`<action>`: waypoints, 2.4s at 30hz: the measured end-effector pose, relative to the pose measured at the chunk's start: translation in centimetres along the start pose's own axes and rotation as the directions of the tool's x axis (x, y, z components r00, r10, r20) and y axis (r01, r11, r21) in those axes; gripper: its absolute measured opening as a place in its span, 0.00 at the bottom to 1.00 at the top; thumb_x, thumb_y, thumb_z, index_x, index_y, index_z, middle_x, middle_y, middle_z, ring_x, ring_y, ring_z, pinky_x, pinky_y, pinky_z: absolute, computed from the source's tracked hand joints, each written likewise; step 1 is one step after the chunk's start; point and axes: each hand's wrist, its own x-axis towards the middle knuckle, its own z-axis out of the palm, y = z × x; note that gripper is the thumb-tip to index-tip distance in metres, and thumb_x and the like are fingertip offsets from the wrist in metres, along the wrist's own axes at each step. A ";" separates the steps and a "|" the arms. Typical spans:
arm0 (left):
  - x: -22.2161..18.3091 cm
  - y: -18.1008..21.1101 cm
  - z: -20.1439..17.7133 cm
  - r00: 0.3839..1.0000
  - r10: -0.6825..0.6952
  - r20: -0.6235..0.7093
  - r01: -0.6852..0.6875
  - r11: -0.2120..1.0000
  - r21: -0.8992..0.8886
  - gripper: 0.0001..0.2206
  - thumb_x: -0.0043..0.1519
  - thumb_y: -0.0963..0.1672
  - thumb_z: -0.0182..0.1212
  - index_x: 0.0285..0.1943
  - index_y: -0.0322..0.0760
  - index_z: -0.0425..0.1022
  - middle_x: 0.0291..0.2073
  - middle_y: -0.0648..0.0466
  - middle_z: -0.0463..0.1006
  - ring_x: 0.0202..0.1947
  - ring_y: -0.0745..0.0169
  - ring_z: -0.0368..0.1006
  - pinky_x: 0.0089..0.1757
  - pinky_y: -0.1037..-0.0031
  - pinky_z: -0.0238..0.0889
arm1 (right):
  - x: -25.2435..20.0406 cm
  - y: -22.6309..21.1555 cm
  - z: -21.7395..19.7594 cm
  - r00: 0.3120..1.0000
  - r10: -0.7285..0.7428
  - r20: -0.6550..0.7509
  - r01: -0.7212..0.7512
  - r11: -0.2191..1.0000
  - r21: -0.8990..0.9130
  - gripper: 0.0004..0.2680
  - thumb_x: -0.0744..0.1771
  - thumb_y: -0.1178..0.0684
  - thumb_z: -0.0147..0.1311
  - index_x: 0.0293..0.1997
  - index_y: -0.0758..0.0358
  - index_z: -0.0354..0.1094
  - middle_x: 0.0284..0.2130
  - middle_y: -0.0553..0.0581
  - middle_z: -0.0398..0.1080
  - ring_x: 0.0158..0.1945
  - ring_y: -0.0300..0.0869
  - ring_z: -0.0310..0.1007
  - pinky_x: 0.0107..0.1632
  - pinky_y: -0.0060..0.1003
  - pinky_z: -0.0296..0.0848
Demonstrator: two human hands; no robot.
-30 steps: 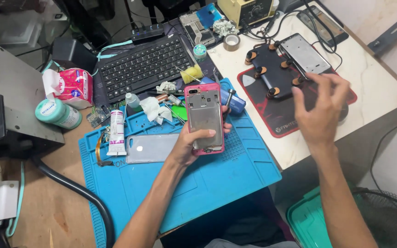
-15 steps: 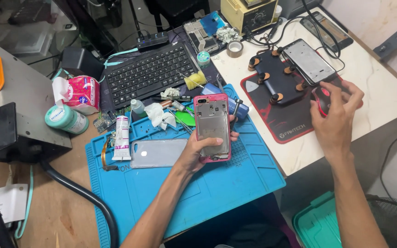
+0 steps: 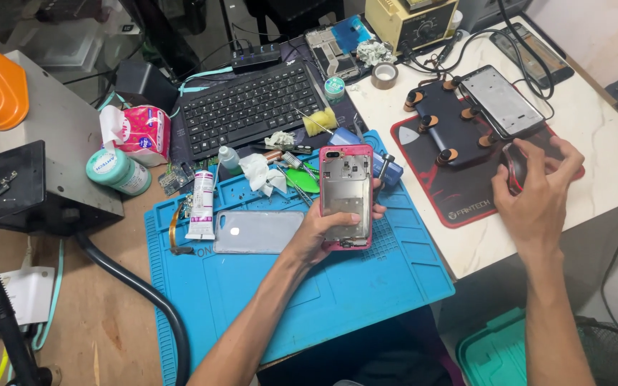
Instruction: Performing final assembly of a smartphone by installing and securing small internal components using precision tools like tweezers and a spudger.
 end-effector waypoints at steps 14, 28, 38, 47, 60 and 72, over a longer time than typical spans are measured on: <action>0.0 -0.1 -0.2 1.000 0.017 0.015 -0.016 0.999 -0.036 0.34 0.51 0.41 0.67 0.70 0.29 0.62 0.63 0.45 0.72 0.51 0.47 0.77 0.48 0.63 0.73 | -0.1 0.3 0.3 1.000 -0.002 -0.007 0.002 0.998 0.055 0.12 0.71 0.70 0.57 0.62 0.78 0.72 0.62 0.75 0.51 0.59 0.68 0.63 0.55 0.62 0.75; -0.1 0.0 0.0 1.000 0.016 0.002 -0.016 0.999 -0.028 0.34 0.51 0.41 0.66 0.70 0.28 0.62 0.63 0.44 0.72 0.51 0.47 0.77 0.49 0.62 0.73 | 0.1 0.3 0.2 0.999 -0.002 0.052 0.000 0.999 0.037 0.10 0.71 0.68 0.56 0.60 0.79 0.70 0.59 0.76 0.51 0.64 0.69 0.60 0.64 0.62 0.70; 0.0 -0.1 -0.1 0.999 0.037 0.013 -0.037 0.999 -0.033 0.34 0.51 0.41 0.67 0.70 0.28 0.62 0.62 0.43 0.72 0.50 0.47 0.77 0.51 0.61 0.72 | 0.3 -0.2 -0.1 0.997 0.026 0.077 -0.032 0.997 0.069 0.10 0.71 0.67 0.54 0.60 0.78 0.70 0.59 0.77 0.51 0.63 0.71 0.60 0.66 0.63 0.67; 0.0 -0.4 -0.3 0.999 0.041 0.014 -0.040 0.998 -0.049 0.34 0.51 0.40 0.66 0.70 0.27 0.63 0.62 0.44 0.72 0.50 0.48 0.77 0.50 0.64 0.71 | 0.4 -0.2 -0.1 0.998 0.015 0.065 -0.020 0.997 0.079 0.13 0.70 0.68 0.53 0.64 0.80 0.67 0.58 0.77 0.51 0.63 0.69 0.58 0.63 0.61 0.66; 0.0 -0.1 -0.2 0.999 0.026 0.029 -0.025 0.999 -0.028 0.35 0.51 0.41 0.67 0.71 0.29 0.62 0.63 0.45 0.72 0.51 0.51 0.77 0.45 0.68 0.74 | 0.1 0.1 0.1 0.996 0.047 0.076 -0.053 0.996 0.072 0.12 0.71 0.67 0.54 0.63 0.78 0.67 0.59 0.76 0.51 0.62 0.70 0.60 0.59 0.63 0.70; 0.0 1.8 -1.4 0.988 0.154 -0.018 -0.154 0.987 -0.034 0.34 0.51 0.41 0.68 0.70 0.28 0.64 0.60 0.42 0.74 0.49 0.47 0.78 0.51 0.61 0.71 | 3.9 -4.4 1.8 0.980 -0.173 -0.094 0.190 0.956 0.225 0.07 0.73 0.64 0.59 0.56 0.78 0.73 0.55 0.74 0.62 0.60 0.61 0.68 0.59 0.54 0.73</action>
